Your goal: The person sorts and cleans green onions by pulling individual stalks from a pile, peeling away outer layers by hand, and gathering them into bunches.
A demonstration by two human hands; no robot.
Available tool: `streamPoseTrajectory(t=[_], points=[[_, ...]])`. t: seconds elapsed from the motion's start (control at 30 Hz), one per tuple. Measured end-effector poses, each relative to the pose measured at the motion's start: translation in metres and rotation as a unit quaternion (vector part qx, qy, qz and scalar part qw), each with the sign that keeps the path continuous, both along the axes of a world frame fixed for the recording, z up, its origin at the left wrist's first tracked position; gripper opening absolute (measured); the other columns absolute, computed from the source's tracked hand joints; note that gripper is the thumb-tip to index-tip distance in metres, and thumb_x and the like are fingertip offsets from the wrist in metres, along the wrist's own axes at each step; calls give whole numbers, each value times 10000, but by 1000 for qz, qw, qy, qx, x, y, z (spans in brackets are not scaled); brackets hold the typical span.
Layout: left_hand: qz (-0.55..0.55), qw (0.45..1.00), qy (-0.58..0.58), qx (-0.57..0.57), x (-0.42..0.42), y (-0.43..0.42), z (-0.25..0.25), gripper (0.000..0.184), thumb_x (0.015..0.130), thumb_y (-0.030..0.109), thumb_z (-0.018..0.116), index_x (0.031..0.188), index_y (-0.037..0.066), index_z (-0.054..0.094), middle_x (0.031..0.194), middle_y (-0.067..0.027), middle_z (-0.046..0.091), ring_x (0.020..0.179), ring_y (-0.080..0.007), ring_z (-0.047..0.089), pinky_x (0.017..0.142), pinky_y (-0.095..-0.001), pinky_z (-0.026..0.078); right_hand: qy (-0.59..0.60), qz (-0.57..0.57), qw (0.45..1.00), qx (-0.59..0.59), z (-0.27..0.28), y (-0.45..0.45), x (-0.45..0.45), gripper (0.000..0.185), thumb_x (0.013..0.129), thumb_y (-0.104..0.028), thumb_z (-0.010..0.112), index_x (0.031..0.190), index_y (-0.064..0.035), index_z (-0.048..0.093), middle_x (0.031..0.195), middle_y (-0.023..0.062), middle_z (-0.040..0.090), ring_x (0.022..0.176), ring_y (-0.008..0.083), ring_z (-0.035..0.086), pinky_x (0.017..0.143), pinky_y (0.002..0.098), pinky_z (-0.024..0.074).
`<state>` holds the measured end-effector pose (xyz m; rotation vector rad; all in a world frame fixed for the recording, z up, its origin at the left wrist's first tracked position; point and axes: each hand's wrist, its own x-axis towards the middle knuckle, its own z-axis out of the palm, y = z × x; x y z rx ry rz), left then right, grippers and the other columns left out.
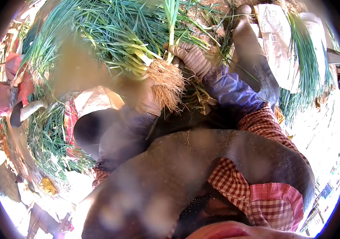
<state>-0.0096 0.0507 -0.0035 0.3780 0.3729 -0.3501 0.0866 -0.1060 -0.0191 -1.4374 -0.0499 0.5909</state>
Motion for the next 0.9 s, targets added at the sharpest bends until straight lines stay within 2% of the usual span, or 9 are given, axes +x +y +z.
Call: streamPoseTrajectory(t=[0.3, 0.43, 0.53, 0.63, 0.67, 0.73, 0.77, 0.8, 0.9], points=[[5, 999, -29, -23, 0, 17, -23, 382, 832, 101, 510, 1198, -9, 508, 1106, -175, 596, 1005, -322, 592, 892, -465, 487, -201, 56, 978, -23, -28, 5, -7, 105, 789, -57, 661, 884, -55, 706, 652, 44, 650, 509, 85, 555, 468, 211, 458], [29, 999, 4, -15, 0, 8, -4, 378, 833, 98, 509, 1194, -13, 507, 1093, -185, 595, 995, -322, 594, 880, -453, 497, -401, 337, 769, -367, -30, -9, -21, 202, 806, -140, 636, 983, -72, 706, 822, 82, 692, 731, 224, 653, 657, 315, 532], [18, 999, -11, 24, 1, 10, -10, 379, 831, 95, 505, 1191, -21, 503, 1087, -191, 592, 991, -324, 595, 882, -446, 499, -382, 468, 680, -417, -102, -38, -39, 297, 808, -217, 632, 1065, -76, 681, 916, 110, 685, 810, 270, 654, 723, 342, 533], [-19, 998, -27, 48, 2, 11, -14, 392, 811, 73, 516, 1187, -36, 495, 1090, -198, 588, 992, -329, 595, 897, -449, 494, -242, 584, 542, -554, -50, -57, -7, 384, 800, -268, 631, 1132, -76, 644, 973, 125, 675, 827, 282, 653, 746, 345, 536], [-14, 999, 0, 42, 1, 8, -17, 404, 795, 58, 522, 1186, -39, 494, 1093, -196, 589, 996, -332, 594, 902, -451, 491, -193, 484, 746, -414, -53, -63, 9, 432, 817, -311, 644, 1169, -63, 608, 974, 141, 677, 806, 252, 666, 682, 344, 545], [-26, 997, 18, 68, 4, 0, -24, 441, 757, 21, 516, 1192, -43, 488, 1088, -181, 599, 1008, -321, 594, 921, -441, 482, 32, 211, 962, -171, -30, -62, 14, 503, 834, -393, 659, 1198, -54, 582, 995, 149, 678, 766, 213, 677, 607, 343, 557], [-20, 998, 16, 64, 3, -3, -31, 441, 757, 21, 516, 1192, -43, 488, 1088, -181, 599, 1008, -321, 594, 921, -441, 482, 191, 63, 976, -86, 5, -49, -1, 520, 834, -432, 661, 1190, -59, 593, 1016, 141, 677, 746, 204, 675, 597, 344, 559], [-50, 990, 16, 133, 1, -8, -39, 438, 759, 26, 511, 1192, -39, 496, 1086, -170, 603, 1002, -299, 598, 916, -425, 486, 119, 62, 976, -169, 61, -31, -16, 505, 839, -437, 658, 1161, -50, 616, 1019, 169, 672, 844, 217, 663, 731, 317, 556], [-83, 944, 41, 316, -3, -16, -34, 390, 782, 49, 525, 1163, -29, 538, 1055, -127, 621, 981, -226, 606, 883, -366, 497, 154, 143, 977, 31, -12, -16, -24, 710, 814, -407, 696, 1349, -38, 411, 1239, 117, 572, 1125, 193, 532, 1006, 256, 386]])
